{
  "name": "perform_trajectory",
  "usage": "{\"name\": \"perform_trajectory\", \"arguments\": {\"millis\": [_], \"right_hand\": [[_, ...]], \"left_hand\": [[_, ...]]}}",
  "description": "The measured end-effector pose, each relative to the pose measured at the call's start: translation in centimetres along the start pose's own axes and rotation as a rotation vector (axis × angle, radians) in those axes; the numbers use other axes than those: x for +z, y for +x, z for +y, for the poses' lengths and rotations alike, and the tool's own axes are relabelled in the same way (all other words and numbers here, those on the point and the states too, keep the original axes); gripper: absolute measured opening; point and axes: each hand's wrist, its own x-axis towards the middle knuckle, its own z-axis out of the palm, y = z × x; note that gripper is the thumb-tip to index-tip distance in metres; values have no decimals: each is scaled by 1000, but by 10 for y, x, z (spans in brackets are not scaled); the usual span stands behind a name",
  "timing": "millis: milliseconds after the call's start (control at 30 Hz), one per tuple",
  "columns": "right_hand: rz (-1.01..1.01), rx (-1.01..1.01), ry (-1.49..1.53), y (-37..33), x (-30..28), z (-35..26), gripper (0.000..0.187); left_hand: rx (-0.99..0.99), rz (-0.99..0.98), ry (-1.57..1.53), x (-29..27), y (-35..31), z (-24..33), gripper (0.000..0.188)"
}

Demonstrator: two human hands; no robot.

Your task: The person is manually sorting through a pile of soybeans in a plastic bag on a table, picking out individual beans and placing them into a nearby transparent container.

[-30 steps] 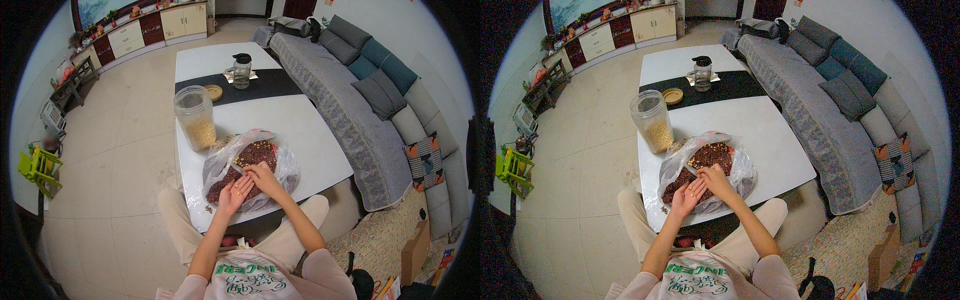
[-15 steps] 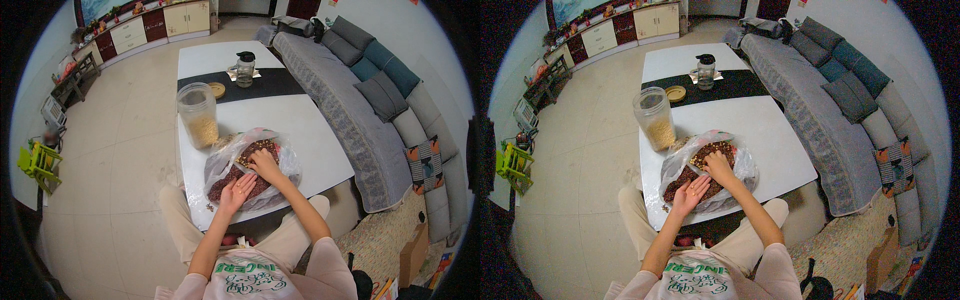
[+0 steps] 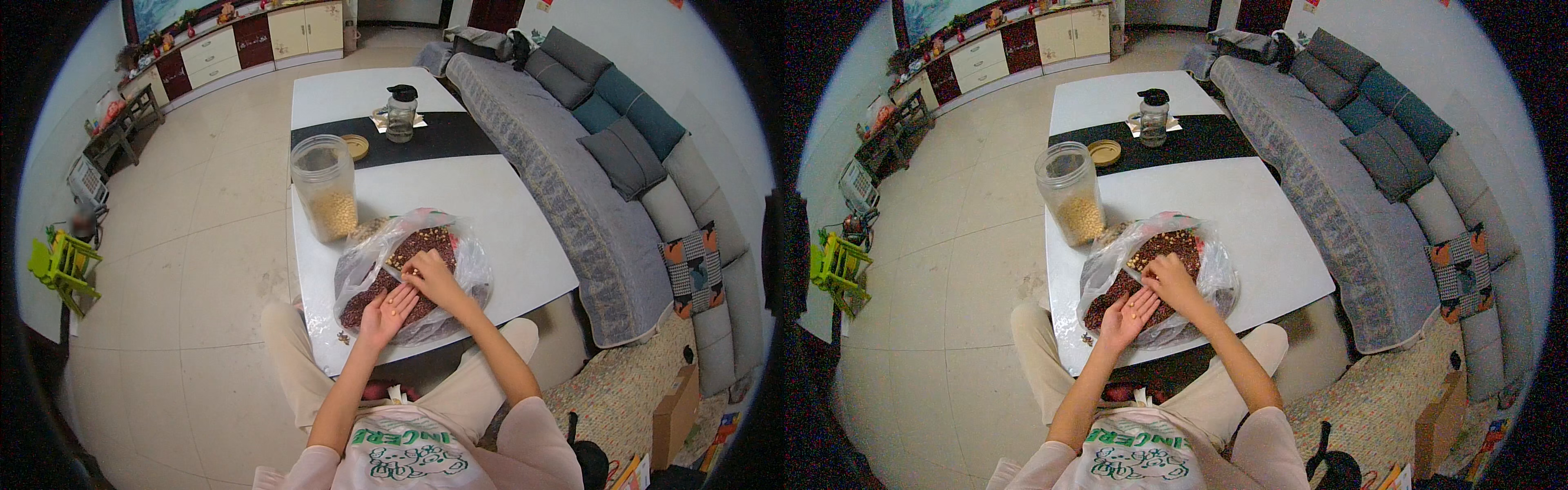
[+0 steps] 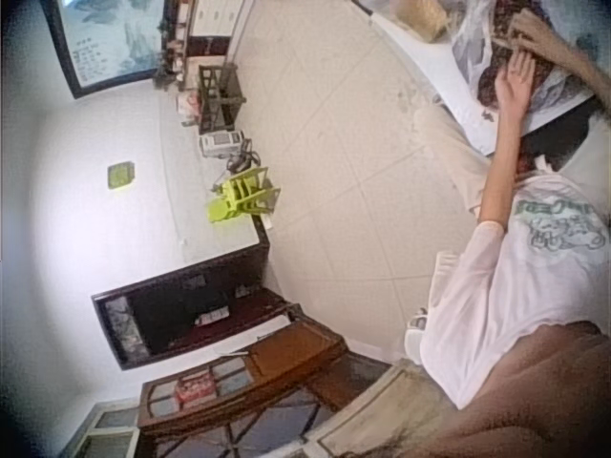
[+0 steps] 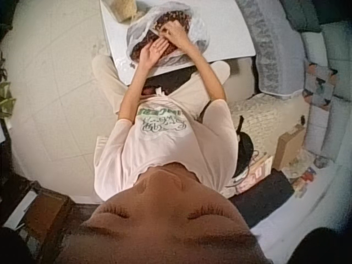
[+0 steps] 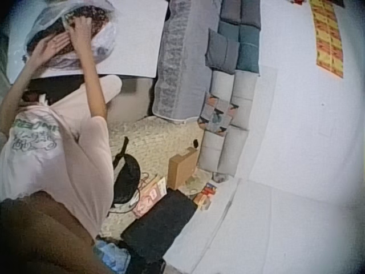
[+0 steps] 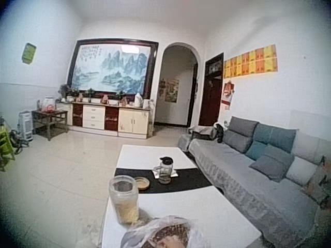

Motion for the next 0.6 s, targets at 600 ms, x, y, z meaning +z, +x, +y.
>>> {"name": "perform_trajectory", "arguments": {"millis": [600], "right_hand": [[-21, 40, -362, -3, 4, 32, 19]], "left_hand": [[30, 85, 58, 18, -3, -6, 45]]}}
